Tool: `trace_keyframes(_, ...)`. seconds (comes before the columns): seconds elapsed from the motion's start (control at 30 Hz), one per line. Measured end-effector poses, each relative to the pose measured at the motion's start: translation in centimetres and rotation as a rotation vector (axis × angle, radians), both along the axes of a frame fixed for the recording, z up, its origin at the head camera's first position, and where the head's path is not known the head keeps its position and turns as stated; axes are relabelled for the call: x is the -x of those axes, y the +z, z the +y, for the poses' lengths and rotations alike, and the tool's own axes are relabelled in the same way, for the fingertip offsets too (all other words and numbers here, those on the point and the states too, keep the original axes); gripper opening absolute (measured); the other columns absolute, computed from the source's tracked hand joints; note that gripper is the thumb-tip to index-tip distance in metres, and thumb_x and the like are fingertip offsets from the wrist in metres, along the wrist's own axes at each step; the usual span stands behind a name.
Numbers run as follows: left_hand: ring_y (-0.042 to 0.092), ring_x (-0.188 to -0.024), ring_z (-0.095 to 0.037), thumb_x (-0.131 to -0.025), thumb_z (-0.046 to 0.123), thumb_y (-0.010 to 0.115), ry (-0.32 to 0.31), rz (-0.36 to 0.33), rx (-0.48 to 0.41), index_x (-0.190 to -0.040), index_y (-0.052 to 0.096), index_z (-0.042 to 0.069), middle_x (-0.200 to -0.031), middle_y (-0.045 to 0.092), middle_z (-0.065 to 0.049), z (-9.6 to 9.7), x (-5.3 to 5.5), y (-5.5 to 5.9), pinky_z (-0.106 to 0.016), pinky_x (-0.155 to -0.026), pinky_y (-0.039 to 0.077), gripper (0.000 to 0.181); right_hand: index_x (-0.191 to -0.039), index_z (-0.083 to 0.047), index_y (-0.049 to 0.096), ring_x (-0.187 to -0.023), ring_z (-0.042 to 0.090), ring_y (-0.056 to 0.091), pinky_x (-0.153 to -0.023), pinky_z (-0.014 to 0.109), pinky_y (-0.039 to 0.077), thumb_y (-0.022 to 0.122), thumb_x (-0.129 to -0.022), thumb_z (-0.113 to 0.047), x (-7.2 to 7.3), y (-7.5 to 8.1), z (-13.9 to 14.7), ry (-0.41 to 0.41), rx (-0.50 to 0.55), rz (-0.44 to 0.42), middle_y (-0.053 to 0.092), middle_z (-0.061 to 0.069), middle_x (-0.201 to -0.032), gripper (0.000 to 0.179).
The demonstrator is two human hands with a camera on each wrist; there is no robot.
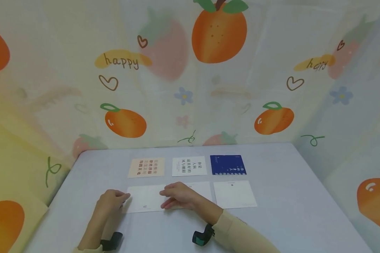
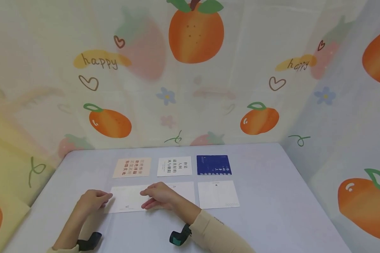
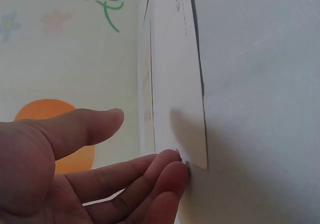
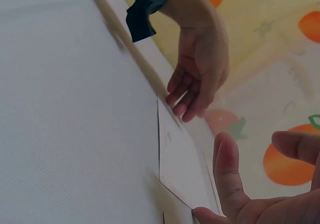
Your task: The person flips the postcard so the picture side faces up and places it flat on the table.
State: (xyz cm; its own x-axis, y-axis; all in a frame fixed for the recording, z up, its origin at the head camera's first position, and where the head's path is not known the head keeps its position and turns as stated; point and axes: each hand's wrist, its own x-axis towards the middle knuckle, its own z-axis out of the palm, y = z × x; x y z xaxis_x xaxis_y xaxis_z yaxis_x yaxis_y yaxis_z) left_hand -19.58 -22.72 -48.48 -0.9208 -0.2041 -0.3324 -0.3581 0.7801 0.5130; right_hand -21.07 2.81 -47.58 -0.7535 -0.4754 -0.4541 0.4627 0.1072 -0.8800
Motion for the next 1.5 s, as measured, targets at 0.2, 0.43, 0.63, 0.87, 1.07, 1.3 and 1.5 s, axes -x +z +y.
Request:
trace_keyframes(0.2, 0.061, -0.074, -0.022, -0.092, 0.025, 0.061, 0.018, 0.003, -0.018, -0.110, 0.064, -0.011, -0.083, 0.069, -0.016, 0.1, 0.0, -0.2, -0.031, -0.061, 0.047, 0.040, -0.135, 0.012, 0.044, -0.071, 0.018, 0.070, -0.068, 0.028, 0.059, 0.064, -0.092, -0.014, 0.1, -0.3, 0.0, -0.062, 0.013, -0.012, 0.056, 0.024, -0.119, 0.054)
trace_keyframes(0.43, 0.064, -0.076, -0.022, -0.094, 0.019, 0.058, 0.038, 0.033, -0.077, -0.112, 0.062, -0.013, -0.094, 0.069, -0.023, 0.0, -0.1, -0.7, -0.033, -0.063, 0.051, 0.037, -0.134, 0.014, 0.044, -0.066, 0.014, 0.068, -0.059, 0.021, 0.055, 0.065, -0.089, -0.009, 0.4, -1.0, -0.4, -0.089, -0.012, 0.011, 0.060, 0.020, -0.110, 0.055)
trace_keyframes(0.63, 0.065, -0.083, -0.027, -0.094, 0.019, 0.057, 0.060, 0.048, -0.110, -0.115, 0.061, -0.014, -0.107, 0.065, -0.029, -0.2, -0.2, -0.8, -0.038, -0.071, 0.054, 0.039, -0.122, 0.011, 0.055, -0.061, 0.012, 0.065, -0.054, 0.018, 0.052, 0.066, -0.087, -0.005, 0.7, -1.2, -0.8, -0.114, -0.048, 0.032, 0.067, 0.020, -0.100, 0.040)
trace_keyframes(0.87, 0.063, -0.085, -0.026, -0.095, 0.021, 0.056, 0.076, 0.033, -0.134, -0.116, 0.061, -0.012, -0.106, 0.066, -0.028, -0.6, -0.3, -1.0, -0.035, -0.069, 0.052, 0.040, -0.105, 0.008, 0.064, -0.055, 0.010, 0.061, -0.051, 0.017, 0.048, 0.065, -0.087, -0.003, 0.7, -1.2, -0.9, -0.090, -0.086, 0.047, 0.069, 0.017, -0.090, 0.021)
trace_keyframes(1.07, 0.063, -0.088, -0.029, -0.094, 0.021, 0.057, 0.093, 0.037, -0.159, -0.116, 0.062, -0.012, -0.106, 0.066, -0.028, -0.8, -0.3, -1.1, -0.037, -0.071, 0.052, 0.039, -0.110, 0.010, 0.063, -0.055, 0.010, 0.061, -0.051, 0.017, 0.048, 0.065, -0.086, -0.002, 0.9, -1.3, -1.0, -0.096, -0.098, 0.042, 0.069, 0.017, -0.094, 0.026)
trace_keyframes(1.3, 0.065, -0.089, -0.029, -0.094, 0.021, 0.057, 0.097, 0.055, -0.171, -0.117, 0.062, -0.011, -0.111, 0.065, -0.029, -1.1, -0.3, -1.4, -0.038, -0.073, 0.053, 0.039, -0.129, 0.014, 0.051, -0.052, 0.010, 0.059, -0.048, 0.018, 0.049, 0.065, -0.087, -0.002, 1.0, -1.3, -1.1, -0.055, -0.122, 0.047, 0.070, 0.016, -0.094, 0.048)
trace_keyframes(1.5, 0.064, -0.086, -0.027, -0.094, 0.018, 0.056, 0.112, 0.095, -0.192, -0.119, 0.061, -0.011, -0.112, 0.064, -0.030, -1.3, -0.6, -1.0, -0.033, -0.068, 0.052, 0.038, -0.119, 0.011, 0.060, -0.056, 0.013, 0.061, -0.053, 0.022, 0.053, 0.065, -0.087, -0.003, 0.9, -1.0, -1.0, -0.053, -0.128, 0.108, 0.071, 0.020, -0.088, 0.036)
